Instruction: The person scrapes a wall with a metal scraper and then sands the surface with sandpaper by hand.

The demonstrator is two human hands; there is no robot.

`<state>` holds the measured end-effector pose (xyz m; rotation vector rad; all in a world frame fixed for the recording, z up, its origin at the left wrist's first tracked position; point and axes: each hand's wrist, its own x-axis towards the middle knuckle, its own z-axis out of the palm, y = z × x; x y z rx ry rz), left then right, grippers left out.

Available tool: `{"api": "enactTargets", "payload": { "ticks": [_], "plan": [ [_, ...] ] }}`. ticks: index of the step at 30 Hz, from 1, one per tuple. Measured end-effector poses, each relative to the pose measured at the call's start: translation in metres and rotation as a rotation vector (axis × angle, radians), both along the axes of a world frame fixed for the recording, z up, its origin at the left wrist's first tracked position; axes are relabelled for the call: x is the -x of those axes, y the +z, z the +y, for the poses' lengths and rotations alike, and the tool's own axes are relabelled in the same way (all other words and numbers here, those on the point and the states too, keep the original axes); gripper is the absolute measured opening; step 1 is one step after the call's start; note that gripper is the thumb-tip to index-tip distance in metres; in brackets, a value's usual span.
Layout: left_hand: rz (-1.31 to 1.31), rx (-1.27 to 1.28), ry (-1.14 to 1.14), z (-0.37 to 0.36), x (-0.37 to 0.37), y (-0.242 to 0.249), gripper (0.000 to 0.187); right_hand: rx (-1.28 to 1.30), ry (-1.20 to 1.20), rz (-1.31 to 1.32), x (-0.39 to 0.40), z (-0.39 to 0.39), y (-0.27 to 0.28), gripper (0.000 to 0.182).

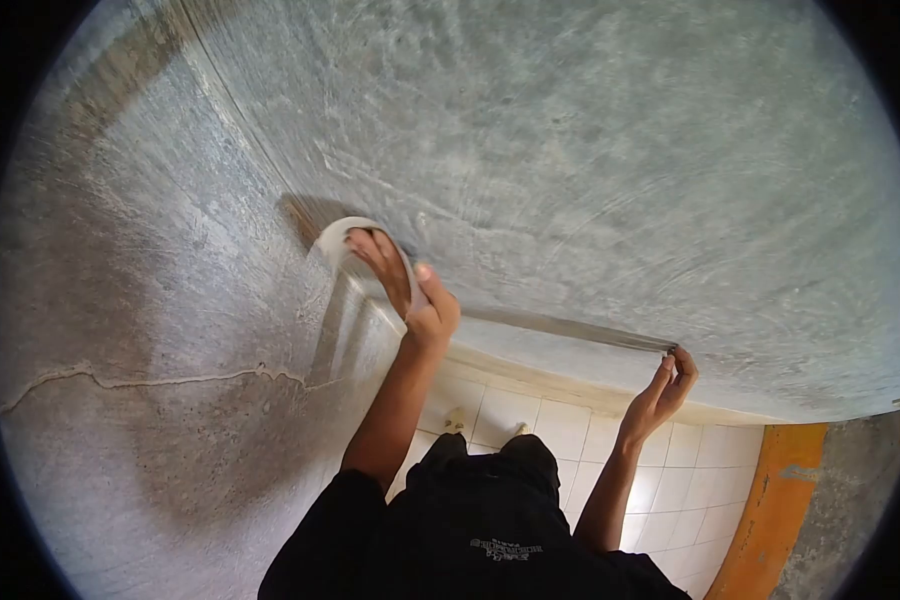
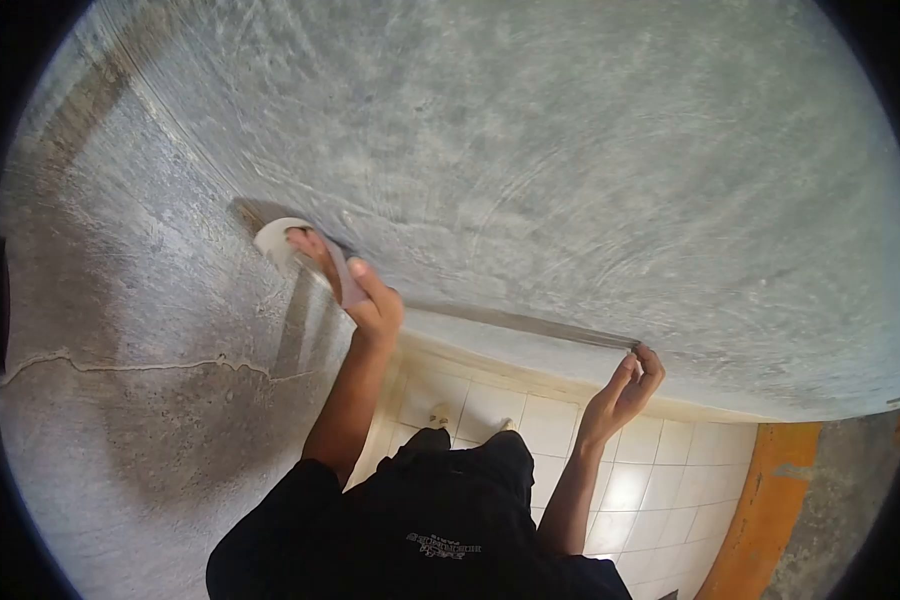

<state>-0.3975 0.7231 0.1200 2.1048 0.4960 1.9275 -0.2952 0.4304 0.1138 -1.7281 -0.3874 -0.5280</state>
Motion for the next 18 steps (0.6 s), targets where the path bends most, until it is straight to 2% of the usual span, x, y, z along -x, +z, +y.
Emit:
{"api": "enactTargets", "payload": {
  "ticks": [3,4,5,7,8,11,12,14,18],
  "plan": [
    [-0.031,-0.064,-0.211,-0.005,-0.007,-0.033,0.054,0.014,-0.012,0.002,0.000,0.003,-0.003,0.021],
    [0.138,-0.006,-0.208,-0.023,-0.007,-0.048,0.056,0.016,-0.018,0.001,-0.002,0.003,-0.004,0.021],
    [0.184,-0.042,-0.274,-0.032,-0.012,-0.082,0.058,0.038,-0.035,-0.002,-0.002,0.003,-0.005,0.020],
    [0.504,-0.050,-0.198,-0.058,-0.009,-0.135,0.064,0.079,-0.062,-0.008,-0.004,0.004,-0.007,0.019],
    [0.455,-0.110,-0.238,-0.063,-0.004,-0.151,0.060,0.073,-0.064,-0.013,-0.005,0.005,-0.009,0.020],
    [0.236,0.254,-0.227,-0.060,-0.001,-0.195,0.054,0.084,-0.079,-0.024,-0.006,0.007,-0.010,0.021],
    [0.111,0.300,-0.187,-0.048,-0.003,-0.177,0.057,0.106,-0.082,-0.024,-0.006,0.007,-0.008,0.021],
    [0.247,0.499,0.132,-0.032,0.010,-0.125,0.059,0.135,-0.079,-0.013,-0.005,0.006,-0.006,0.022],
    [0.027,0.494,0.203,0.002,0.008,-0.157,0.053,0.142,-0.022,0.011,-0.008,-0.001,-0.008,0.023]
  ]
}}
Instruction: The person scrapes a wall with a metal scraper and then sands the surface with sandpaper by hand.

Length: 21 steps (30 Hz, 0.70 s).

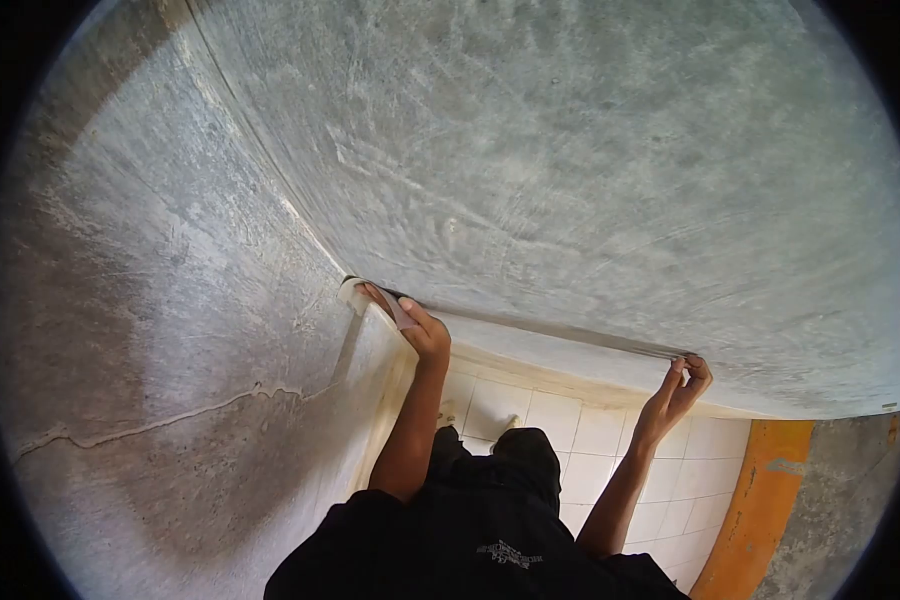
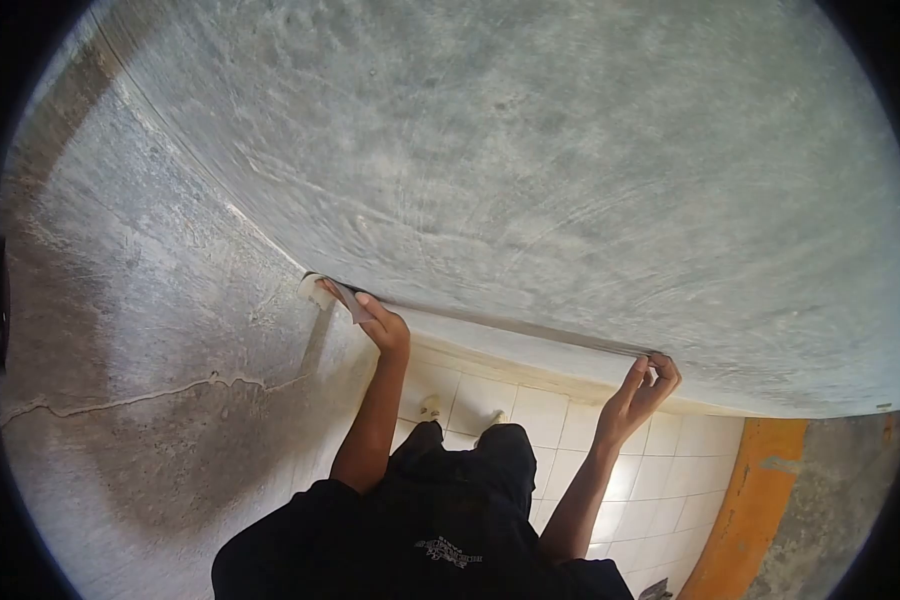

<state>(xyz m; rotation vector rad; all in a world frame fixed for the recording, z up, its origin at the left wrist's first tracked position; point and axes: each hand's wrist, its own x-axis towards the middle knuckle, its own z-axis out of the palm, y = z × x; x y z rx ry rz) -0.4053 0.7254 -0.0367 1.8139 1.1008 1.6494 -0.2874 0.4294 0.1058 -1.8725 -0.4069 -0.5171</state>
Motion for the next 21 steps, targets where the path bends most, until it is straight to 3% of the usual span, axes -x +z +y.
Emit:
{"api": "enactTargets", "payload": {
  "ticks": [2,5,7,9,10,13,17,20,21],
  "plan": [
    [-0.020,0.011,-0.004,-0.005,-0.001,-0.004,0.052,0.004,0.024,0.009,0.000,-0.002,0.001,0.023],
    [-0.207,-0.006,-0.192,-0.056,-0.032,-0.004,0.054,0.009,0.037,0.023,0.002,-0.003,0.004,0.023],
    [0.021,-0.348,-0.595,-0.088,-0.026,-0.014,0.062,0.007,0.047,0.035,-0.001,-0.005,0.002,0.022],
    [0.142,-0.593,-0.762,-0.112,-0.024,-0.002,0.065,0.005,0.056,0.046,-0.004,-0.009,0.000,0.021],
    [0.155,-0.560,-0.782,-0.118,-0.025,-0.006,0.063,0.002,0.073,0.041,-0.004,-0.011,-0.001,0.022],
    [-0.011,-0.321,-0.502,-0.093,-0.039,-0.019,0.059,0.003,0.126,0.030,-0.006,-0.018,-0.004,0.022],
    [-0.252,0.106,-0.143,-0.047,-0.026,0.044,0.058,0.024,0.215,0.035,-0.013,-0.032,-0.002,0.022],
    [-0.437,0.193,-0.110,-0.041,-0.022,0.058,0.061,0.054,0.265,-0.024,-0.024,-0.043,-0.004,0.019],
    [-0.327,0.159,-0.134,-0.048,-0.027,0.056,0.060,0.073,0.291,-0.044,-0.028,-0.047,-0.003,0.018]
  ]
}}
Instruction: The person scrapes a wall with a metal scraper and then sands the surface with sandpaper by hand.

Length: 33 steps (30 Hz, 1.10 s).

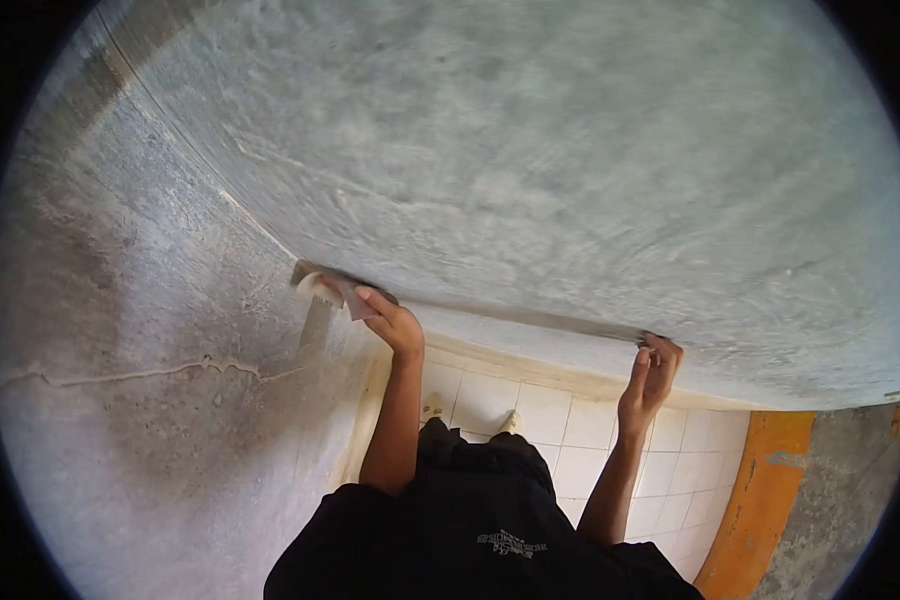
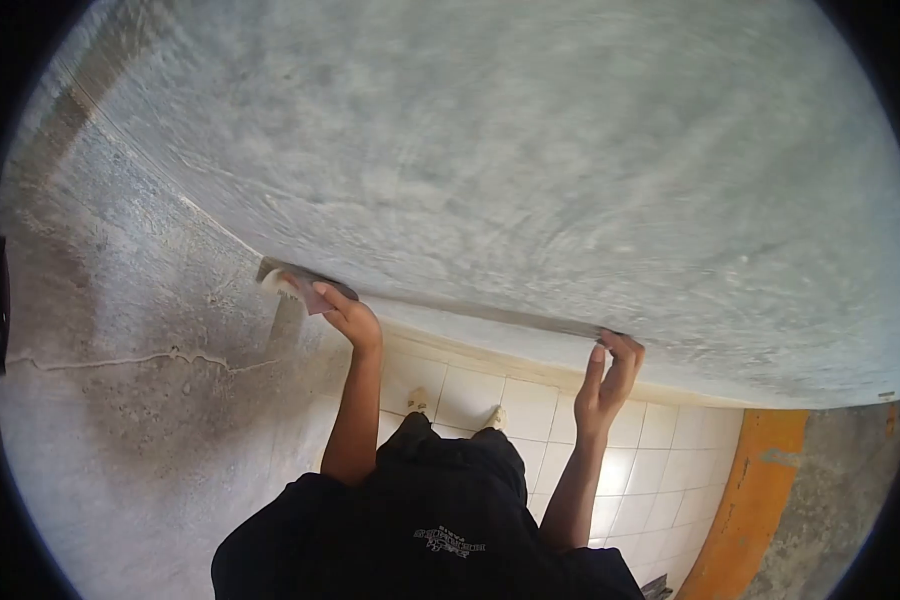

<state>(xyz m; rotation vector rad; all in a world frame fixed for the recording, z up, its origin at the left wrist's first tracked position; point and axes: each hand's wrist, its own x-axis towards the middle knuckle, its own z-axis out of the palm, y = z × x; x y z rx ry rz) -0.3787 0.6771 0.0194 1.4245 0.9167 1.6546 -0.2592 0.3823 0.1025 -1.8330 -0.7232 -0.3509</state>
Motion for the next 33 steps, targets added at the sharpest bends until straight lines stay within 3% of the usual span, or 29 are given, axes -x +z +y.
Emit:
{"api": "enactTargets", "payload": {
  "ticks": [2,8,11,15,18,20,24,27,30,31,33],
  "plan": [
    [0.219,-0.091,-0.052,-0.020,-0.007,-0.007,0.058,0.031,0.031,-0.040,-0.007,-0.008,0.002,0.015],
    [0.229,-0.778,-0.467,-0.126,-0.052,0.029,0.057,-0.065,0.188,0.035,-0.022,-0.030,0.007,0.012],
    [0.268,-0.695,-0.310,-0.121,-0.059,0.036,0.056,-0.081,0.193,-0.039,-0.035,-0.051,0.009,0.012],
    [-0.112,-0.029,-0.087,-0.089,-0.053,0.056,0.056,-0.168,0.147,-0.021,-0.052,-0.092,0.013,0.012],
    [-0.240,0.049,-0.108,-0.084,-0.056,0.074,0.054,-0.189,0.104,-0.009,-0.068,-0.120,0.010,0.012],
    [-0.193,-0.013,-0.123,-0.109,-0.070,0.087,0.061,-0.164,0.085,-0.021,-0.078,-0.136,0.005,0.012],
    [0.085,-0.572,-0.165,-0.185,-0.109,0.124,0.061,-0.147,0.117,-0.004,-0.093,-0.152,0.002,0.011],
    [0.349,-0.790,-0.236,-0.223,-0.116,0.124,0.056,-0.163,0.184,0.053,-0.095,-0.158,0.003,0.010],
    [0.291,-0.734,-0.195,-0.204,-0.116,0.103,0.055,-0.176,0.242,0.094,-0.099,-0.165,0.002,0.010],
    [0.231,-0.628,-0.076,-0.192,-0.114,0.103,0.055,-0.174,0.264,0.097,-0.101,-0.168,0.002,0.010],
    [-0.174,-0.028,-0.111,-0.182,-0.106,0.117,0.063,-0.173,0.309,0.096,-0.105,-0.173,0.002,0.012]
  ]
}}
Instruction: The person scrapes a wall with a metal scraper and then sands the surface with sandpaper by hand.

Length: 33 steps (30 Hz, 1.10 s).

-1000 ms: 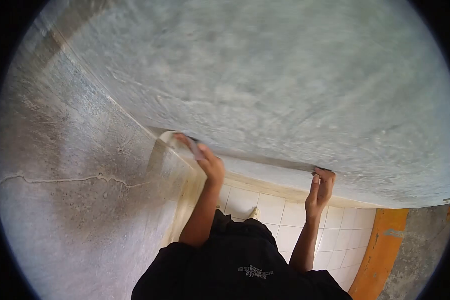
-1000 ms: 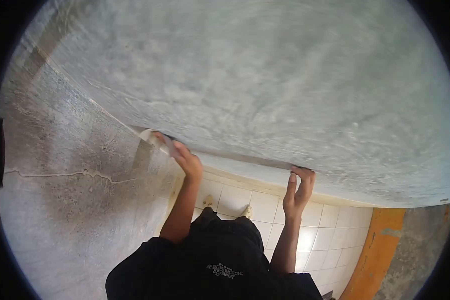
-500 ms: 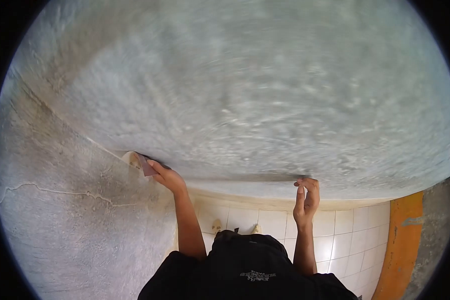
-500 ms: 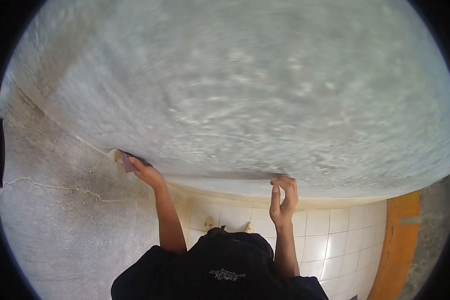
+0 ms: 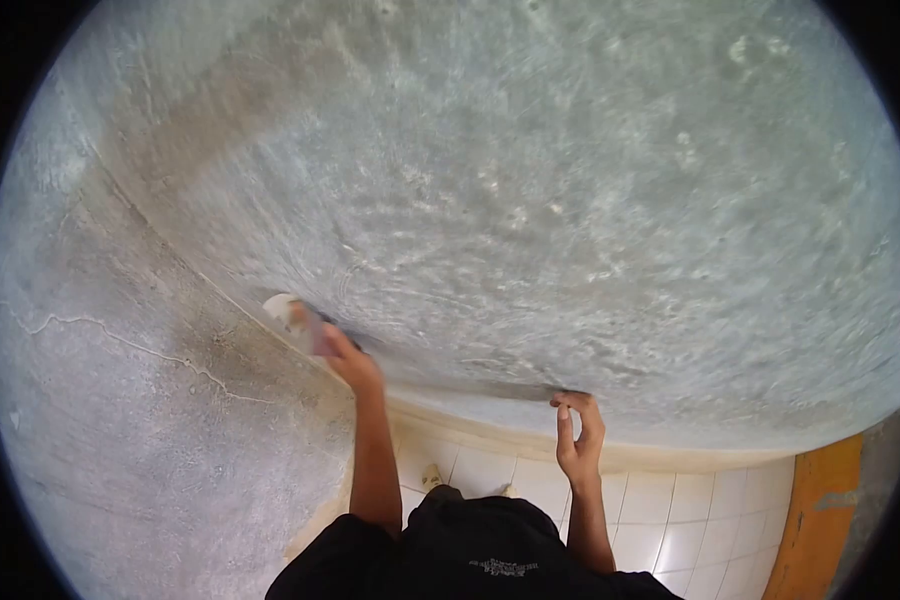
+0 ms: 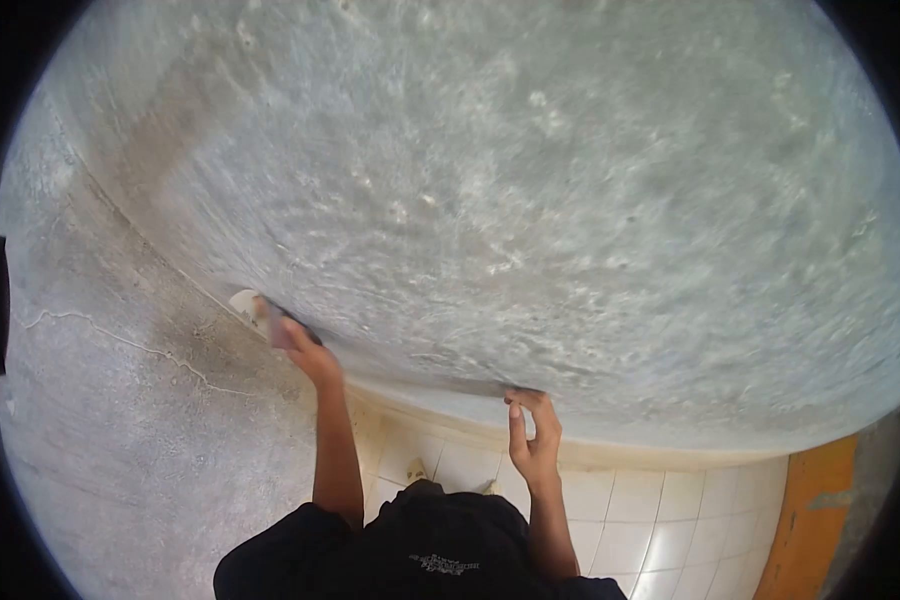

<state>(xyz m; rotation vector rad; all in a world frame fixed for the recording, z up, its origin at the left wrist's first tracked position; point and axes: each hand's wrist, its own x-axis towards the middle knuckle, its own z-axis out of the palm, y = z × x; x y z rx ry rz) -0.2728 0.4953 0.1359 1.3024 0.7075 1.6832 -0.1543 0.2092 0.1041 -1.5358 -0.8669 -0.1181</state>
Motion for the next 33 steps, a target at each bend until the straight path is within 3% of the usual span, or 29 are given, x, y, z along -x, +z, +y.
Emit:
{"api": "enactTargets", "payload": {
  "ticks": [2,4,8,10,12,14,17,20,23,26,29,31,33],
  "plan": [
    [-0.206,0.132,0.055,0.070,0.022,-0.037,0.064,0.002,0.033,0.006,-0.004,-0.003,-0.001,0.012],
    [-0.128,0.184,0.130,0.099,0.040,-0.057,0.063,0.019,0.064,0.012,-0.003,-0.007,-0.002,0.013],
    [0.053,0.160,0.196,0.080,0.036,-0.052,0.062,0.049,0.094,0.001,-0.007,-0.010,0.001,0.014],
    [0.122,0.214,0.052,0.018,0.017,-0.017,0.061,0.051,0.099,-0.005,-0.008,-0.009,-0.002,0.013],
    [0.157,-0.165,0.119,-0.014,-0.012,-0.027,0.061,0.042,0.101,-0.017,-0.008,-0.007,-0.006,0.013],
    [0.379,-0.438,0.137,-0.058,-0.017,0.012,0.060,0.049,0.078,-0.003,-0.005,-0.005,-0.008,0.012],
    [0.355,-0.409,0.157,-0.052,-0.016,0.012,0.060,0.060,0.063,-0.015,-0.003,-0.003,-0.006,0.012],
    [0.049,0.111,0.152,0.000,0.001,0.001,0.059,0.073,0.048,-0.034,-0.002,-0.002,-0.002,0.012],
    [0.062,0.203,0.308,0.082,0.033,-0.037,0.060,0.106,0.033,-0.042,0.004,-0.003,0.003,0.012],
    [0.012,0.161,0.348,0.100,0.034,-0.049,0.063,0.130,-0.005,-0.050,0.007,0.002,0.002,0.012],
    [0.038,0.093,0.165,0.052,0.017,-0.025,0.065,0.131,-0.076,-0.076,0.011,0.009,-0.007,0.011],
    [0.121,-0.126,0.112,0.006,-0.005,-0.008,0.062,0.106,-0.149,-0.078,0.018,0.019,-0.008,0.011],
    [0.377,-0.459,-0.002,-0.036,-0.009,0.004,0.058,0.056,-0.248,-0.054,0.027,0.030,-0.005,0.012]
  ]
}}
